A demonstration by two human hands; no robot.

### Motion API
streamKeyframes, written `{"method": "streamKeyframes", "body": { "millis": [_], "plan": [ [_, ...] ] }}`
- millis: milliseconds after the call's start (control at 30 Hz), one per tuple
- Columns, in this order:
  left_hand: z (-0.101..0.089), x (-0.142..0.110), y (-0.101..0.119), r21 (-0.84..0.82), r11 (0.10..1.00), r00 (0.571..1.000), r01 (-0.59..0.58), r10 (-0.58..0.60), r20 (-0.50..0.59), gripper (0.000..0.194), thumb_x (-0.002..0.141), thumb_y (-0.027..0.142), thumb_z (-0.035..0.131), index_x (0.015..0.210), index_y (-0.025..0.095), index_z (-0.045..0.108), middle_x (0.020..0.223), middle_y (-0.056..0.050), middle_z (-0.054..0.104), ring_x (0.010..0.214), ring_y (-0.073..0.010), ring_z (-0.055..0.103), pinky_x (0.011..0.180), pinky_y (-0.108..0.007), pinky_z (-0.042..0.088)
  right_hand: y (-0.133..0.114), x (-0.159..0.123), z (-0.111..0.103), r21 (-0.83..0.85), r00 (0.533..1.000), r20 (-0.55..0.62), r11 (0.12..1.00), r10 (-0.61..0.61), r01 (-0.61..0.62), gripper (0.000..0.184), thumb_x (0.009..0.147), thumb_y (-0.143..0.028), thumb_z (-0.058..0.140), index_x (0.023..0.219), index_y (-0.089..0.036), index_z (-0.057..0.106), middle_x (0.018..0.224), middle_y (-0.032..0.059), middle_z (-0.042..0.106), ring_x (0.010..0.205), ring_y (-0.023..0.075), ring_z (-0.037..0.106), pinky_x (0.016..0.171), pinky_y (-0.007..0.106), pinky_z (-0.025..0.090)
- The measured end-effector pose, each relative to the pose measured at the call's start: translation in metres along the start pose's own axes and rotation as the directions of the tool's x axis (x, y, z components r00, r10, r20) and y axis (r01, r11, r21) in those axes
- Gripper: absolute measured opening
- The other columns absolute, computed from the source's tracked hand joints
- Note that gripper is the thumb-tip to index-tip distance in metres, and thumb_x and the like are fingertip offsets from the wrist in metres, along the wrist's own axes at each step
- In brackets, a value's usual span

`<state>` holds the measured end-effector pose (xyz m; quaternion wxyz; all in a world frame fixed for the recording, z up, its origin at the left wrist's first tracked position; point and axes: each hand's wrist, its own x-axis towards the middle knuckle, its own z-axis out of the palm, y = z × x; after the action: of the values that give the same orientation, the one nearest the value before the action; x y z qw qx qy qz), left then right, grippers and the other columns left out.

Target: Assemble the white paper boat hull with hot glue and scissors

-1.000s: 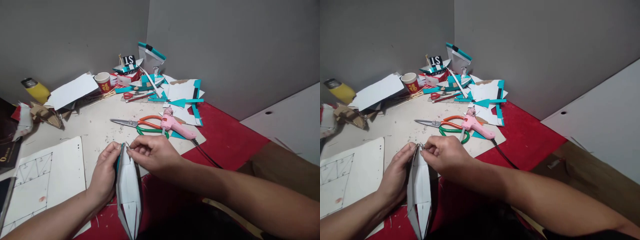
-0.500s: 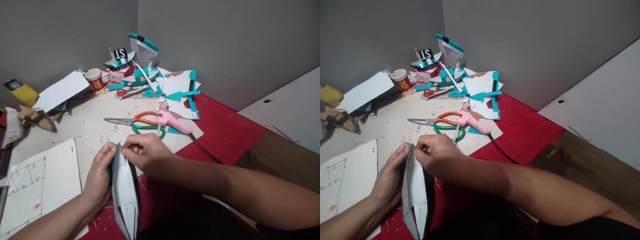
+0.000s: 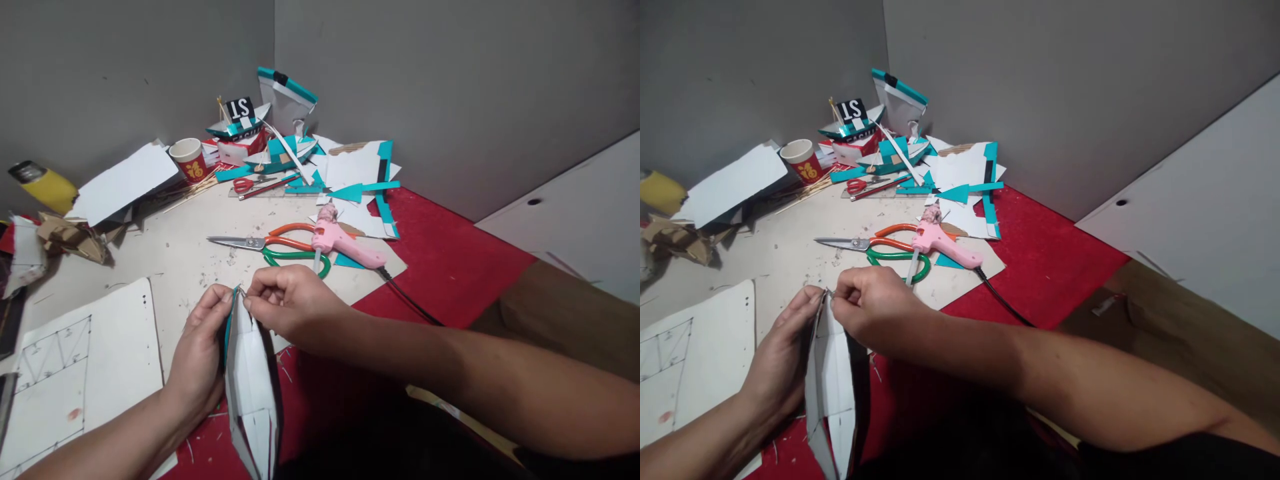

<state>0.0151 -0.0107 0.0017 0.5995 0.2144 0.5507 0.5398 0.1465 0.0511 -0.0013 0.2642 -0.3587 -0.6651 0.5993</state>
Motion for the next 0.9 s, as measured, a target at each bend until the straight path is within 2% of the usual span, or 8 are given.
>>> {"method": "streamKeyframes", "body": {
  "millis": [267, 433, 667, 767, 900],
  "plan": [
    [-0.001, 0.0, -0.001, -0.014, 1.0, 1.0, -0.008, 0.008, 0.008, 0.021, 0.079, 0.025, 0.065, 0.067, 0.018, 0.05, 0.058, 0.006, 0.048, 0.053, -0.007, 0.04, 0.05, -0.017, 0.034, -0.002, -0.001, -0.003, -0.029, 0.999, 0.036, 0.999, -0.015, 0.016, 0.014, 0.077, -0.016, 0.055, 0.064, -0.018, 0.048, 0.049, -0.0082, 0.037, 0.045, 0.0059, 0.033, 0.04, 0.019, 0.024],
    [-0.001, 0.001, -0.003, -0.026, 1.0, 1.0, -0.013, 0.013, 0.013, 0.017, 0.079, 0.026, 0.065, 0.069, 0.018, 0.053, 0.062, 0.005, 0.052, 0.055, -0.0076, 0.045, 0.055, -0.018, 0.039, -0.003, 0.0, -0.004, -0.016, 0.998, 0.07, 1.0, -0.003, 0.004, 0.014, 0.077, -0.016, 0.055, 0.064, -0.018, 0.049, 0.05, -0.0079, 0.039, 0.046, 0.0059, 0.035, 0.041, 0.018, 0.026],
    [0.0, 0.0, -0.002, -0.009, 1.0, 1.0, 0.006, -0.006, 0.026, 0.012, 0.079, 0.027, 0.065, 0.074, 0.019, 0.057, 0.063, 0.004, 0.054, 0.057, -0.0086, 0.048, 0.054, -0.017, 0.039, -0.014, 0.01, -0.012, -0.193, 0.992, 0.123, 0.981, 0.038, -0.014, 0.013, 0.076, -0.014, 0.055, 0.063, -0.016, 0.055, 0.052, -0.0034, 0.053, 0.05, 0.0083, 0.049, 0.046, 0.019, 0.033],
    [0.002, -0.001, 0.001, -0.017, 1.0, 1.0, -0.013, 0.013, 0.017, 0.012, 0.078, 0.027, 0.065, 0.075, 0.019, 0.057, 0.066, 0.003, 0.056, 0.059, -0.0092, 0.05, 0.056, -0.017, 0.041, -0.018, 0.013, -0.016, -0.226, 0.991, 0.119, 0.974, 0.055, -0.027, 0.006, 0.073, -0.012, 0.056, 0.069, -0.016, 0.058, 0.054, -0.0024, 0.058, 0.052, 0.0103, 0.055, 0.047, 0.02, 0.037],
    [0.0, 0.0, 0.003, 0.01, 0.998, 0.998, -0.059, 0.059, 0.015, 0.013, 0.08, 0.029, 0.063, 0.074, 0.019, 0.057, 0.066, 0.004, 0.053, 0.059, -0.0087, 0.047, 0.056, -0.016, 0.04, -0.017, 0.011, -0.019, -0.249, 0.996, 0.082, 0.968, 0.045, -0.023, 0.007, 0.07, -0.016, 0.06, 0.078, -0.017, 0.06, 0.058, -0.0039, 0.056, 0.052, 0.0091, 0.051, 0.046, 0.019, 0.036]
  ]
}}
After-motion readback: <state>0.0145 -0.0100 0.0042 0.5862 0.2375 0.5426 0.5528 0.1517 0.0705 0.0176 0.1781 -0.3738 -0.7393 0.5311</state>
